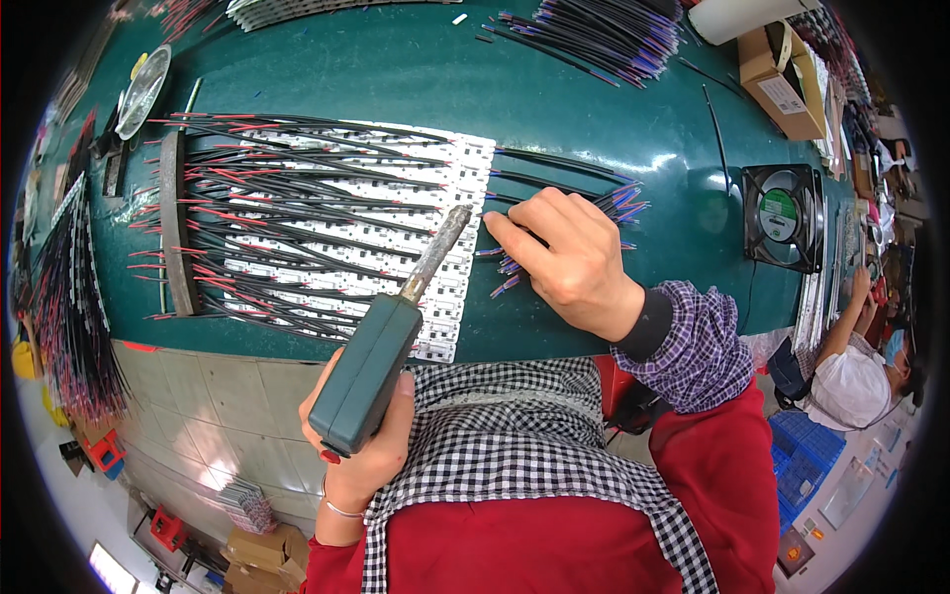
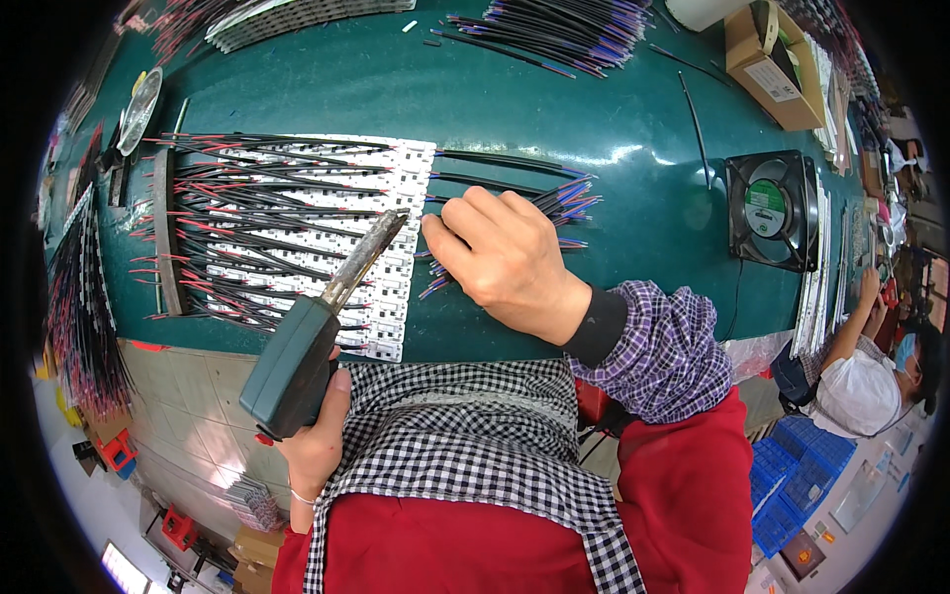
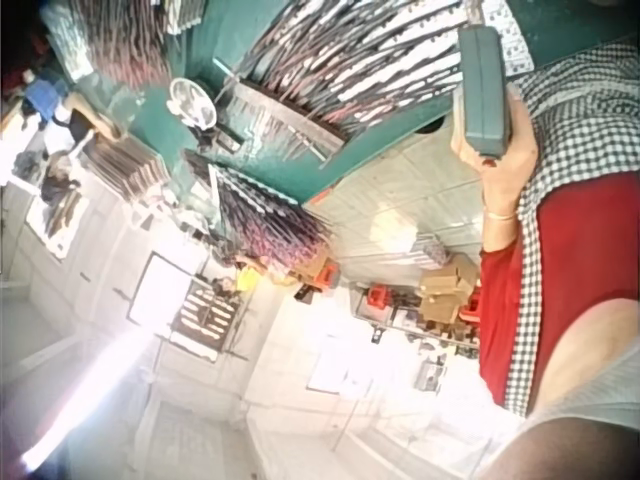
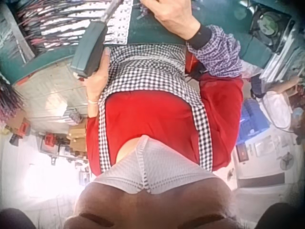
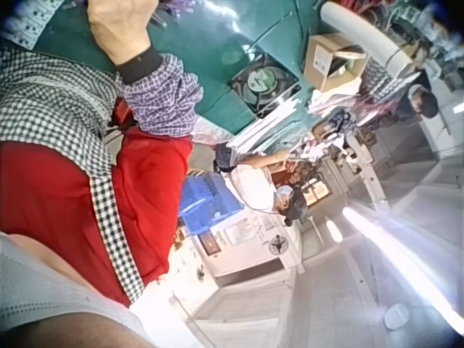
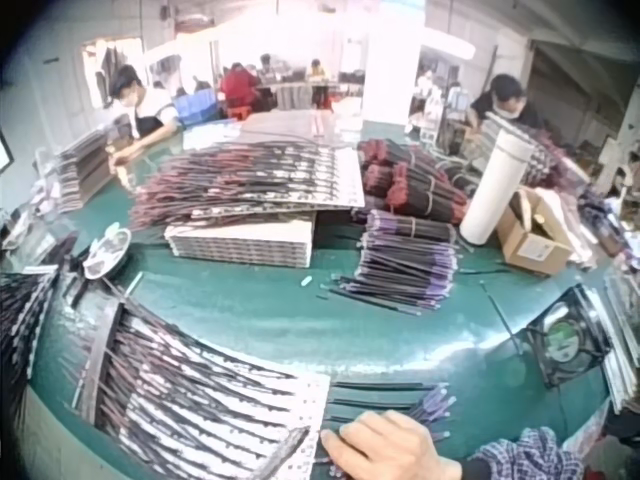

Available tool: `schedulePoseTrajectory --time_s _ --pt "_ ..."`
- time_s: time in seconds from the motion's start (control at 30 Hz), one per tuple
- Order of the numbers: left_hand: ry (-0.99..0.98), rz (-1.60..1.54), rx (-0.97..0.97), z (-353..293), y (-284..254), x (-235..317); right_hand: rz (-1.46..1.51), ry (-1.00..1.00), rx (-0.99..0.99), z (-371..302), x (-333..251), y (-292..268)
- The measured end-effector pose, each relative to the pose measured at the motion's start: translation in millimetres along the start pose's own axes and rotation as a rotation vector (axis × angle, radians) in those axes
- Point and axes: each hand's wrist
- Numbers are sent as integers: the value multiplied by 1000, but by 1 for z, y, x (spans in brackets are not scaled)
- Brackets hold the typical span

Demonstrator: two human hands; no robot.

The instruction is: The person sets aside a wired board, places a new board on the workbench, and aligns wires across it. They then solder the wires onto the board using a soldering tool.

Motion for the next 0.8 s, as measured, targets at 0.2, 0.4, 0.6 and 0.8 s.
schedulePoseTrajectory --time_s 0.2,0.4,0.6,0.8 --pt "182 10 115 13 13 1 0 -9 18 0 0 1" --pt "165 77 79 11 10 4 -7 -7 -1 0 -1 0" --pt "158 66 88 11 9 6 -13 -5 1 0 -1 1" --pt "101 25 150 3 8 2 -6 -3 7 0 -2 0"
Point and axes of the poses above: each hand's wrist, its own z-axis towards the middle knuckle, its own y-axis out of the palm, x = y × z, and after that the axes turned 3 degrees about x, right-handed
